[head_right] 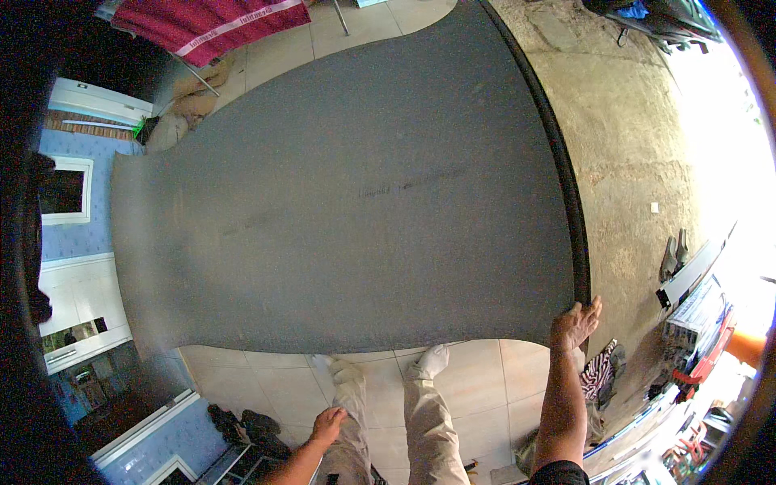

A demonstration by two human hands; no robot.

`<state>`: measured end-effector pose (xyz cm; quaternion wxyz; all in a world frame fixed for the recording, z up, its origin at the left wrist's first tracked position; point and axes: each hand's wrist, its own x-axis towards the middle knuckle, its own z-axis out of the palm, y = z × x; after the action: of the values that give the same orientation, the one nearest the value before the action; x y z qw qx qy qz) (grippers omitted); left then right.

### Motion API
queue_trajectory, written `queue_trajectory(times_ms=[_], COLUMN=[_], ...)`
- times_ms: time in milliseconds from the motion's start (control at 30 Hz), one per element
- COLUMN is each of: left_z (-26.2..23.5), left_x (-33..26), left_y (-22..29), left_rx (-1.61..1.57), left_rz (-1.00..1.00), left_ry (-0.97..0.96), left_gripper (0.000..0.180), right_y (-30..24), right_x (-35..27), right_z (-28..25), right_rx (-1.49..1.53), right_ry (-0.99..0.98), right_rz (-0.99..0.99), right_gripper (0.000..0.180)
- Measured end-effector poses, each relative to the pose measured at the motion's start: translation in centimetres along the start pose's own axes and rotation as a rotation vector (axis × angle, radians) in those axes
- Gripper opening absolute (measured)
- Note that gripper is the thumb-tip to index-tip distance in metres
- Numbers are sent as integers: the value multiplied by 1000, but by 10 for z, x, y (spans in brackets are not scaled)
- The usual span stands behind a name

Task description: The person unrolls a large orange and black mat in a tiled room. They use a utility knife to cut the packaging, then unroll the mat and smooth it out on the floor.

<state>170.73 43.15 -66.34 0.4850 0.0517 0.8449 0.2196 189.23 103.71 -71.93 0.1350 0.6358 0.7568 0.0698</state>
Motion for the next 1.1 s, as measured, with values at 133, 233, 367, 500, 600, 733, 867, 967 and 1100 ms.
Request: queue_trajectory(times_ms=[133, 233, 367, 500, 600, 733, 867, 967, 1100], left_z=[11, 17, 18, 14, 10, 3, -5, -10, -14], left_x=[10, 15, 12, 3, 0, 0, 2, 4, 7], left_y=[13, 22, 26, 14, 0, -1, 23, 46, 66], left_rx=[-285, -380, -350, -375, -314, -412, -435, -446, -470], left_rz=[-123, -213, -138, -212, -155, -330, -336, -382, -450], left_ry=[14, 1, -25, -3, -51, -68, -18, -4, -38], left_gripper=[43, 44, 42, 40, 43, 46, 41, 38, 45], right_y=[1, 0, -8, -22, -33, -37, -36, -33, -30], right_x=[-7, -21, -28, -19, -12, -6, -3, -5, -8], right_z=[12, 20, 18, 4, -7, -20, -25, -26, -25], right_rx=[164, 176, 152, 118, 63, 23, 29, 94, 137], right_ry=[-32, 56, 46, -46, -40, -112, -139, -105, -89], right_rz=[19, -15, 3, 57, 105, 124, 145, 112, 104], right_gripper=[40, 56, 77, 82, 82, 84, 86, 86, 87])
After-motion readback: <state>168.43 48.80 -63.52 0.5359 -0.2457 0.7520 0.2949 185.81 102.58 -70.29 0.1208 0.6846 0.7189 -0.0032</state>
